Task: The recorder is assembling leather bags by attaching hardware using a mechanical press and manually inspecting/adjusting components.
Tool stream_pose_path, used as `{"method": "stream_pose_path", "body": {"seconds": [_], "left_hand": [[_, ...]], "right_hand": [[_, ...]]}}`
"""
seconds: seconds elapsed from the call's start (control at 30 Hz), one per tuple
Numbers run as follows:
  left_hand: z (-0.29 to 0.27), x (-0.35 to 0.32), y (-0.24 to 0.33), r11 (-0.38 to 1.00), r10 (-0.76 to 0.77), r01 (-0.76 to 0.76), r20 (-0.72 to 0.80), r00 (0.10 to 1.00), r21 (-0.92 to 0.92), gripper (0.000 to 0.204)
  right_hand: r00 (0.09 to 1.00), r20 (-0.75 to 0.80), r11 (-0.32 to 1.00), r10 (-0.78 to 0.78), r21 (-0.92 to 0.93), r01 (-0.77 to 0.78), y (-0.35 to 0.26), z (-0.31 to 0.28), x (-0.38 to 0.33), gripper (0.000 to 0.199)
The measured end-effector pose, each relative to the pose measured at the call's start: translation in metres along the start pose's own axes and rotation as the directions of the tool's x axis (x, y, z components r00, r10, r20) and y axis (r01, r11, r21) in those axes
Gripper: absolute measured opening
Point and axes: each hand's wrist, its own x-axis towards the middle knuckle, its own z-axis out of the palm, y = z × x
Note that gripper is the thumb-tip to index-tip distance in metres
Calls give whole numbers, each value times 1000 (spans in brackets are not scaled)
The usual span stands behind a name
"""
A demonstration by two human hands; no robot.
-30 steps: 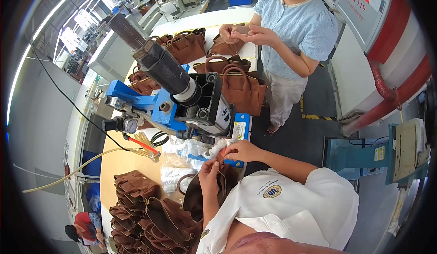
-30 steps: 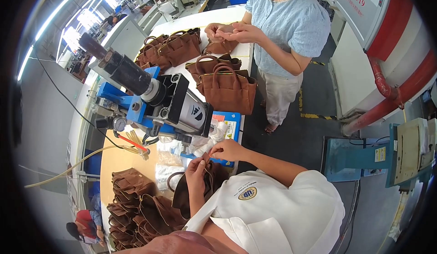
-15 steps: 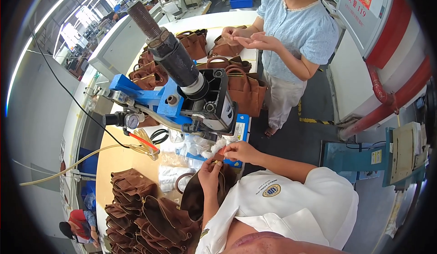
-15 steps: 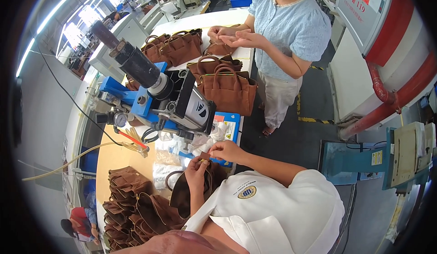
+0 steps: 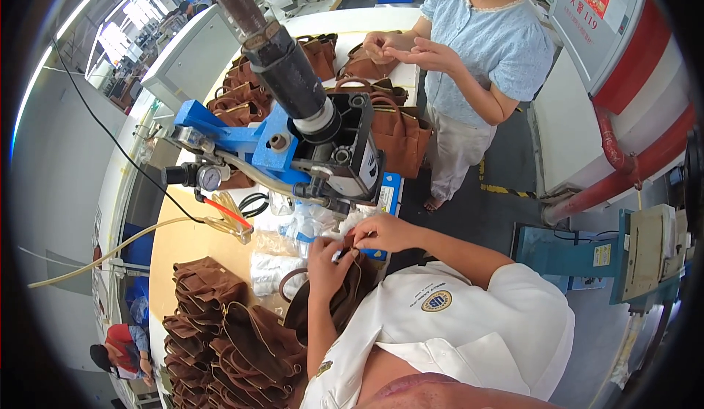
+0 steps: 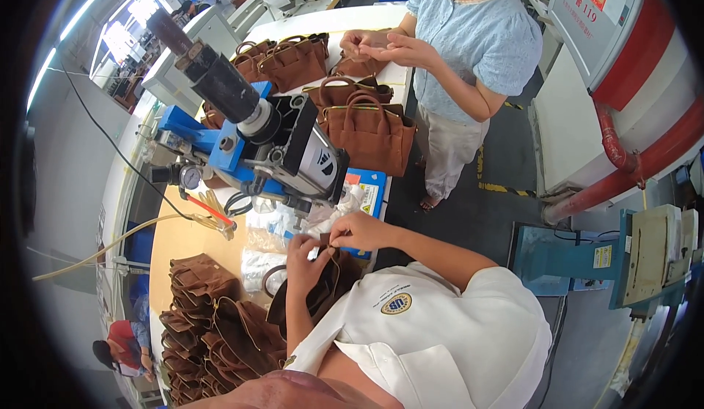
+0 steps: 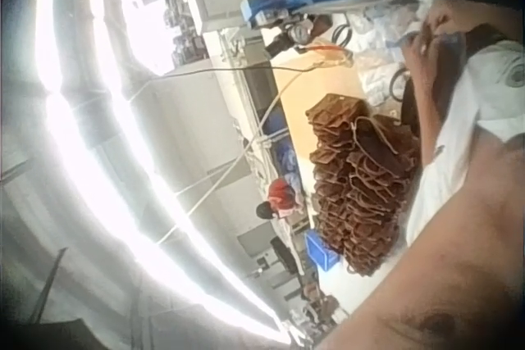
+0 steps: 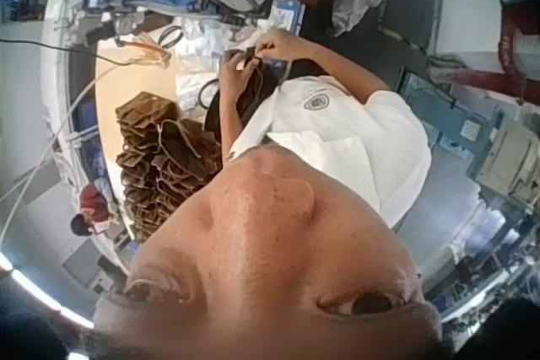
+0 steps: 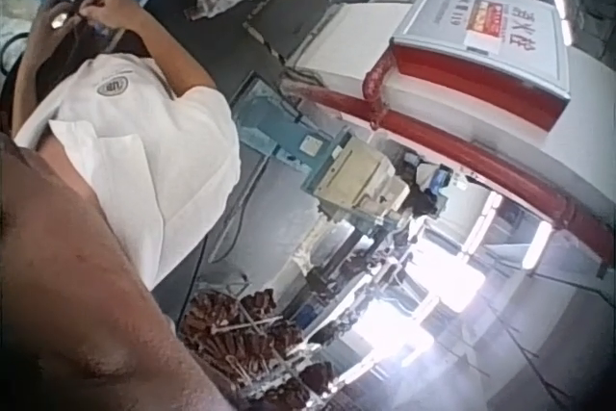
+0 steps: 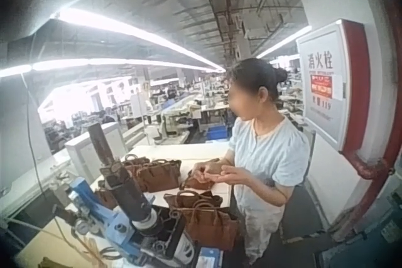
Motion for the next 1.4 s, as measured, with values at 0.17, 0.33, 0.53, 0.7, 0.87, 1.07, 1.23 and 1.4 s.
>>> {"method": "stream_pose_path", "body": {"seconds": [0.17, 0.33, 0.53, 0.7, 0.87, 1.07, 1.23, 1.4], "left_hand": [[18, -3, -5, 597, -242, 383, 297, 924, -705, 18], [17, -6, 5, 573, -316, 438, 306, 898, -693, 20], [20, -5, 11, 721, -354, 399, 193, 915, -567, 22], [23, -3, 8, 735, -385, 393, 137, 913, -553, 23], [28, -5, 4, 739, -391, 410, 155, 907, -535, 23], [29, -21, -3, 869, -314, 340, 130, 940, -360, 23], [33, -19, -4, 725, -368, 416, 202, 907, -549, 21], [19, -10, -6, 392, -355, 498, 371, 858, -774, 17]], "right_hand": [[998, -39, 998, -54, -38, 53, 3, 0, 1, 12], [991, -117, 997, 67, -23, -70, 2, 10, -3, 13], [974, -214, 969, -71, -247, 16, 9, 16, -7, 12], [966, -159, 895, -202, -430, 116, 11, 33, -10, 14], [957, -211, 929, -198, -352, 114, 8, 35, -9, 8], [952, -83, 907, -295, -339, 251, 14, 42, -13, 9], [973, -83, 939, -217, -289, 185, 14, 37, -8, 13], [958, -185, 955, -218, -241, 171, 1, 35, -1, 13]]}}
